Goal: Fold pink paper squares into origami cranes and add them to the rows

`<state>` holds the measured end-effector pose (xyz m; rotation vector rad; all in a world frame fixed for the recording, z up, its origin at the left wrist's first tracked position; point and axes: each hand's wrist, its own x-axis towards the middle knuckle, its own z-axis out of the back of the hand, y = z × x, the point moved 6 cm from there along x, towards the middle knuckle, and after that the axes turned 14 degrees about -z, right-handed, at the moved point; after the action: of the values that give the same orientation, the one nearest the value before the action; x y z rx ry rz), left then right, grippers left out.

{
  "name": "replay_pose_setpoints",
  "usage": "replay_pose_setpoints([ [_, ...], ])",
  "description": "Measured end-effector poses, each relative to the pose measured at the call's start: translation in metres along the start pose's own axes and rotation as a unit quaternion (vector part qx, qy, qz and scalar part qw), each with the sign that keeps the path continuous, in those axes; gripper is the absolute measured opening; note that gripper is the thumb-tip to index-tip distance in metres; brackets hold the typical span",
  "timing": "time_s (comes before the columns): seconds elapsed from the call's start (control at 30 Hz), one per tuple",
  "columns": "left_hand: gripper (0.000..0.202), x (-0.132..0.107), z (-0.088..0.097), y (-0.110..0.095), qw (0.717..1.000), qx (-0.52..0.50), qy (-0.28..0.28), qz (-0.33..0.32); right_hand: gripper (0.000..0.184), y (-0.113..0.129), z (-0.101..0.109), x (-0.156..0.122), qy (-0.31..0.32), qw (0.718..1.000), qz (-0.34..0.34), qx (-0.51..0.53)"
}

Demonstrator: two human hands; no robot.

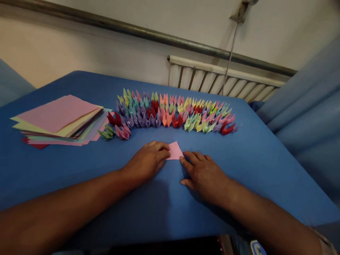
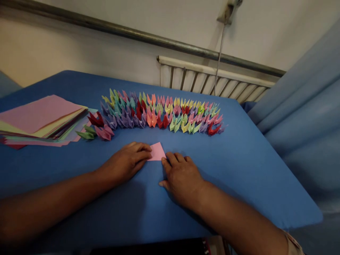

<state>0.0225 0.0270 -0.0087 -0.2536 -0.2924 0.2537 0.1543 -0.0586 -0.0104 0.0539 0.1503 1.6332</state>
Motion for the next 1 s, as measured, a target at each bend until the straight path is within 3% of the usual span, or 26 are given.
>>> replay_pose_setpoints([
  [0.23, 0.021, -0.006, -0.002, -0.009, 0.993, 0.08, 0.074, -0.043, 0.044, -0.001, 0.002, 0.0, -0.007, 1.0, 0.0, -0.013],
  [0.33, 0.022, -0.004, -0.001, -0.01, 0.993, 0.086, 0.076, -0.041, 0.031, -0.007, -0.001, 0.009, -0.007, 1.0, 0.0, 0.008],
  [0.47, 0.025, 0.002, -0.003, -0.008, 0.993, 0.075, 0.084, -0.025, 0.031, -0.026, -0.004, 0.04, -0.06, 0.989, -0.021, 0.13],
  [0.53, 0.025, 0.003, -0.005, -0.007, 0.993, 0.074, 0.087, -0.028, 0.038, -0.032, -0.006, 0.056, -0.095, 0.976, 0.005, 0.195],
  [0.7, 0.027, 0.001, -0.008, -0.007, 0.994, 0.075, 0.069, -0.037, 0.034, -0.029, -0.016, 0.078, -0.07, 0.958, 0.075, 0.268],
  [0.87, 0.025, 0.002, -0.006, -0.004, 0.991, 0.1, 0.069, -0.049, 0.026, -0.033, -0.013, 0.076, -0.061, 0.952, 0.005, 0.301],
  [1.0, 0.025, 0.003, -0.004, 0.001, 0.992, 0.1, 0.063, -0.042, 0.024, -0.036, -0.013, 0.056, -0.024, 0.954, -0.079, 0.287],
])
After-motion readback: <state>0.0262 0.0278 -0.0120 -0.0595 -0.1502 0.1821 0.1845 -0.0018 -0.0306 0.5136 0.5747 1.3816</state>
